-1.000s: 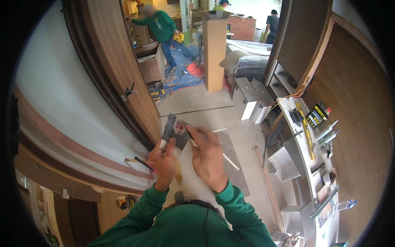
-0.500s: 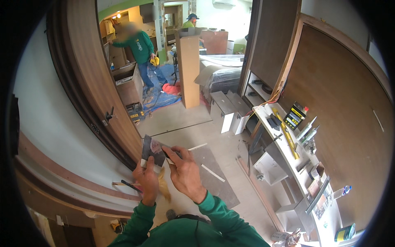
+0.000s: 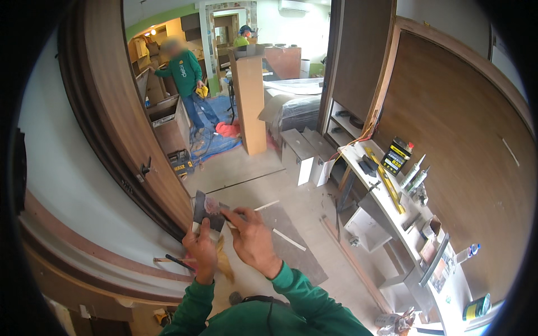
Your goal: The person applies putty to a wooden door frame using a putty knife and a wooden stick. They repeatedly scoop putty from a container, spread it on the knife, and smooth it onto the frame edge.
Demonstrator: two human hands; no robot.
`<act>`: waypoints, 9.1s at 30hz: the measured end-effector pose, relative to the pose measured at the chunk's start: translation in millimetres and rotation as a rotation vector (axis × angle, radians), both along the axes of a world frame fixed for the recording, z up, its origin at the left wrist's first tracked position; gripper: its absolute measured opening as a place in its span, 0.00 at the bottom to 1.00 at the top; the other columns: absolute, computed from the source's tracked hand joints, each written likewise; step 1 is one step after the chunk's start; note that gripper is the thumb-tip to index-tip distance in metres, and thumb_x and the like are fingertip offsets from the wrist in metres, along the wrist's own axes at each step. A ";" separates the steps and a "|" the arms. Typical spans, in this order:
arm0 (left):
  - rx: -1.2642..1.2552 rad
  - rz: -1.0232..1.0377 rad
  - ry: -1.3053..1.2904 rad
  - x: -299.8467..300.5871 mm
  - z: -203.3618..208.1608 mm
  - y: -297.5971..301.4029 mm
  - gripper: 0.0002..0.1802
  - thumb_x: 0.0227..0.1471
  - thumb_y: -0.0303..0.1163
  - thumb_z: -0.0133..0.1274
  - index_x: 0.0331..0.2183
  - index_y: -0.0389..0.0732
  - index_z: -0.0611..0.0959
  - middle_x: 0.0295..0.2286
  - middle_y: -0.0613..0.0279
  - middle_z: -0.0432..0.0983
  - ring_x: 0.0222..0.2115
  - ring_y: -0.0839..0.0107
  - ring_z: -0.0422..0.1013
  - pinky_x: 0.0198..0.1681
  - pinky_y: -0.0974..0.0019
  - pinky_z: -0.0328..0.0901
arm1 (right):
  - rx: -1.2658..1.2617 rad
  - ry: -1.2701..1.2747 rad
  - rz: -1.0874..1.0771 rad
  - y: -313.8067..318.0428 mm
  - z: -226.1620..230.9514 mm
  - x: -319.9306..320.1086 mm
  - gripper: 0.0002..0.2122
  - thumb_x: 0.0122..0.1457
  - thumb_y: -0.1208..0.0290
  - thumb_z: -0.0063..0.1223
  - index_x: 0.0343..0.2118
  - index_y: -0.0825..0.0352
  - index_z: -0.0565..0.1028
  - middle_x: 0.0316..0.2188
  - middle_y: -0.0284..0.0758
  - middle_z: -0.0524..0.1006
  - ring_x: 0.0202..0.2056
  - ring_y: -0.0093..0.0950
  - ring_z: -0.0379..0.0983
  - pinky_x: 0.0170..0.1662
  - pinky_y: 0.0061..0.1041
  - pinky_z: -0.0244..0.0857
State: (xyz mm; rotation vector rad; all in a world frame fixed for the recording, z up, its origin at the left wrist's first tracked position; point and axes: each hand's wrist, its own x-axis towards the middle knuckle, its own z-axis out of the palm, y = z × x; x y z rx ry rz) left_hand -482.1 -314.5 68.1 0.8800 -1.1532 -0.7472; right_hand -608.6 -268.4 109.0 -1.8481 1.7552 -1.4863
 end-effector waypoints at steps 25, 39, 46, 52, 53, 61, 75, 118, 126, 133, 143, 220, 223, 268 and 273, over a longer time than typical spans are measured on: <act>0.745 -0.710 0.802 20.2 23.5 -8.7 0.15 0.62 0.36 0.51 0.47 0.40 0.80 0.42 0.62 0.80 0.43 0.65 0.77 0.51 0.58 0.69 | -0.043 -0.218 0.196 11.8 12.8 -14.4 0.21 0.57 0.85 0.53 0.53 0.62 0.78 0.48 0.44 0.74 0.48 0.40 0.74 0.49 0.32 0.69; 0.373 -0.571 0.758 39.3 32.1 -21.1 0.14 0.60 0.30 0.57 0.45 0.34 0.80 0.43 0.60 0.79 0.43 0.68 0.76 0.50 0.61 0.69 | 0.050 -0.971 0.181 17.1 -25.8 -47.1 0.14 0.61 0.81 0.49 0.50 0.71 0.77 0.45 0.40 0.79 0.44 0.34 0.79 0.47 0.29 0.74; 0.307 -0.566 0.814 11.1 9.4 -6.6 0.14 0.56 0.20 0.58 0.45 0.29 0.82 0.40 0.61 0.81 0.40 0.73 0.75 0.45 0.69 0.69 | -0.124 -1.018 -0.089 -2.4 -26.8 -13.1 0.09 0.61 0.75 0.54 0.41 0.74 0.79 0.32 0.30 0.80 0.34 0.23 0.75 0.42 0.23 0.68; 0.075 -0.353 0.095 14.9 5.9 0.3 0.10 0.53 0.18 0.60 0.39 0.28 0.85 0.32 0.68 0.80 0.34 0.82 0.71 0.38 0.77 0.65 | -0.094 -0.702 -0.046 0.4 -16.5 -18.7 0.08 0.61 0.73 0.55 0.38 0.73 0.79 0.29 0.28 0.78 0.31 0.19 0.70 0.37 0.21 0.65; 0.120 -0.427 0.151 16.3 7.6 -1.4 0.10 0.53 0.18 0.60 0.39 0.29 0.85 0.32 0.68 0.80 0.34 0.83 0.71 0.37 0.77 0.65 | -0.069 -0.640 -0.056 0.0 -14.5 -20.2 0.09 0.61 0.73 0.55 0.39 0.74 0.79 0.28 0.28 0.78 0.30 0.19 0.70 0.36 0.21 0.65; 0.056 -0.548 -0.163 31.6 20.4 -8.1 0.12 0.53 0.18 0.58 0.41 0.29 0.83 0.31 0.67 0.78 0.32 0.82 0.69 0.35 0.76 0.65 | -0.171 -0.581 0.028 -11.4 -14.4 -19.2 0.11 0.60 0.74 0.56 0.43 0.74 0.80 0.24 0.29 0.78 0.28 0.17 0.70 0.34 0.20 0.66; 0.209 -0.599 0.022 55.7 -9.5 -1.2 0.18 0.51 0.21 0.60 0.46 0.32 0.81 0.40 0.64 0.79 0.41 0.74 0.74 0.46 0.69 0.69 | -0.383 -0.012 0.393 11.3 14.8 -18.3 0.17 0.53 0.82 0.58 0.47 0.62 0.82 0.45 0.44 0.78 0.44 0.43 0.77 0.49 0.37 0.71; 0.713 -0.467 0.875 109.3 -36.8 -15.9 0.18 0.59 0.42 0.52 0.47 0.43 0.81 0.40 0.60 0.81 0.42 0.60 0.77 0.50 0.53 0.71 | 0.254 -1.268 0.207 12.4 -69.2 -56.2 0.16 0.62 0.71 0.43 0.47 0.76 0.74 0.42 0.44 0.79 0.41 0.40 0.81 0.34 0.41 0.81; 0.410 -0.397 0.763 79.8 -8.4 -11.1 0.17 0.59 0.37 0.54 0.46 0.36 0.81 0.41 0.60 0.79 0.42 0.65 0.75 0.47 0.59 0.70 | 0.171 -0.487 0.380 25.0 -15.7 -23.5 0.21 0.61 0.82 0.46 0.58 0.65 0.73 0.54 0.38 0.74 0.55 0.38 0.72 0.51 0.33 0.73; 0.215 0.105 0.456 33.3 21.8 16.7 0.13 0.59 0.34 0.59 0.33 0.31 0.86 0.29 0.71 0.78 0.30 0.82 0.67 0.35 0.75 0.61 | -0.011 0.150 0.298 32.7 33.6 6.5 0.22 0.54 0.87 0.52 0.54 0.65 0.77 0.54 0.44 0.73 0.53 0.44 0.72 0.56 0.36 0.67; -0.046 0.107 0.338 22.2 20.3 30.5 0.11 0.60 0.29 0.56 0.37 0.29 0.85 0.31 0.67 0.80 0.32 0.80 0.70 0.39 0.76 0.63 | 0.049 0.027 0.281 31.2 26.8 13.0 0.24 0.55 0.88 0.51 0.55 0.64 0.76 0.53 0.43 0.73 0.55 0.43 0.68 0.58 0.34 0.64; 0.452 -0.747 0.739 41.5 58.5 40.4 0.17 0.62 0.36 0.53 0.50 0.39 0.77 0.40 0.62 0.78 0.40 0.66 0.75 0.49 0.61 0.69 | -0.251 -0.820 0.512 28.9 26.8 28.9 0.16 0.68 0.72 0.50 0.57 0.70 0.74 0.54 0.38 0.74 0.55 0.29 0.68 0.60 0.26 0.59; 0.425 -0.622 0.614 43.7 62.0 35.4 0.14 0.61 0.33 0.53 0.46 0.38 0.79 0.37 0.62 0.79 0.38 0.67 0.75 0.47 0.62 0.70 | -0.128 -0.739 0.471 26.6 19.1 34.4 0.16 0.67 0.74 0.51 0.57 0.67 0.75 0.55 0.39 0.73 0.54 0.30 0.70 0.58 0.26 0.61; 0.562 -0.701 0.325 74.8 42.9 6.5 0.16 0.55 0.30 0.56 0.46 0.36 0.80 0.40 0.62 0.79 0.40 0.74 0.75 0.42 0.68 0.69 | -0.481 -0.067 0.447 8.5 14.7 10.1 0.22 0.52 0.79 0.59 0.52 0.58 0.79 0.51 0.43 0.74 0.50 0.44 0.74 0.50 0.37 0.71; 0.502 -0.817 0.419 52.1 46.9 14.8 0.18 0.63 0.35 0.50 0.50 0.36 0.78 0.45 0.60 0.78 0.46 0.66 0.75 0.52 0.60 0.70 | -0.382 -0.073 0.391 21.0 8.5 18.2 0.32 0.42 0.84 0.55 0.54 0.53 0.77 0.58 0.44 0.67 0.56 0.48 0.68 0.57 0.43 0.68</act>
